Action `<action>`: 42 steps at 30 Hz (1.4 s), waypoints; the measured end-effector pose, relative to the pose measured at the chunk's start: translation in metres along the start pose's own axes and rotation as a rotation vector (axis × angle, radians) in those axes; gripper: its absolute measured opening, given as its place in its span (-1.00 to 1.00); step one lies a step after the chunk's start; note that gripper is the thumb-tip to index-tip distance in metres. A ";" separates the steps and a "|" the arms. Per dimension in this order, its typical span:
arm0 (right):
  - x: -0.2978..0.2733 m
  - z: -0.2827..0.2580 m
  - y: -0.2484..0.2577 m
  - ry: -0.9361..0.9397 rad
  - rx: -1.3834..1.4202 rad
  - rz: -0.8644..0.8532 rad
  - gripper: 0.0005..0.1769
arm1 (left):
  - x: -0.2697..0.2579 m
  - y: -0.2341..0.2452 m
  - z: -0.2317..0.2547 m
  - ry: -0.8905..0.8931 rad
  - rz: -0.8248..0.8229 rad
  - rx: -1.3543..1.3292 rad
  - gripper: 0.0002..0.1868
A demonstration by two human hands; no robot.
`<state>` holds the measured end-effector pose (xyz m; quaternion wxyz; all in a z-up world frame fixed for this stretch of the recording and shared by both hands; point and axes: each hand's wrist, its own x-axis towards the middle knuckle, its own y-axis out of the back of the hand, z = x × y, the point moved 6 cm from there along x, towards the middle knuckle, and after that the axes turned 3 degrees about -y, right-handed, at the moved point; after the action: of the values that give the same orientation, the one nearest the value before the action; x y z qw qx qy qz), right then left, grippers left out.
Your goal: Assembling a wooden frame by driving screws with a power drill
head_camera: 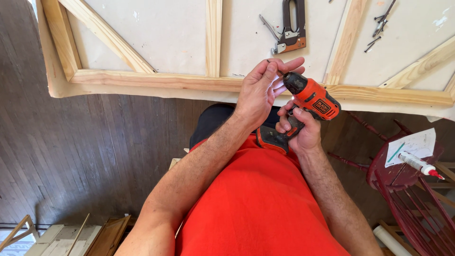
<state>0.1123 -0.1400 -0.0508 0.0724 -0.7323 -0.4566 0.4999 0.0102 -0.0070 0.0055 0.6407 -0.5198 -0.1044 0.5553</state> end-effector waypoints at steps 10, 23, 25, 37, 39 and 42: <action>-0.002 -0.003 0.002 0.014 0.003 0.009 -0.72 | 0.000 -0.004 -0.004 0.000 -0.006 0.006 -0.74; -0.005 -0.002 0.000 0.031 -0.006 0.038 -0.71 | 0.000 0.001 -0.008 0.020 -0.029 -0.010 -0.75; -0.005 -0.004 -0.002 0.040 -0.021 0.046 -0.71 | -0.002 0.001 -0.009 0.022 -0.026 -0.007 -0.75; -0.020 -0.017 -0.001 0.592 -1.188 -0.038 -0.83 | -0.009 0.038 -0.035 0.136 0.463 -0.073 -0.73; -0.013 -0.017 0.006 0.614 -1.287 -0.058 -0.73 | -0.004 0.044 -0.044 0.164 0.502 -0.037 -0.72; -0.006 -0.033 -0.005 0.559 -1.282 -0.041 -0.70 | 0.005 0.043 -0.049 0.180 0.542 -0.059 -0.67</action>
<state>0.1354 -0.1302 -0.0280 -0.2498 -0.7232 -0.6393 -0.0769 0.0210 -0.0370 -0.0517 0.4602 -0.5943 0.0794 0.6548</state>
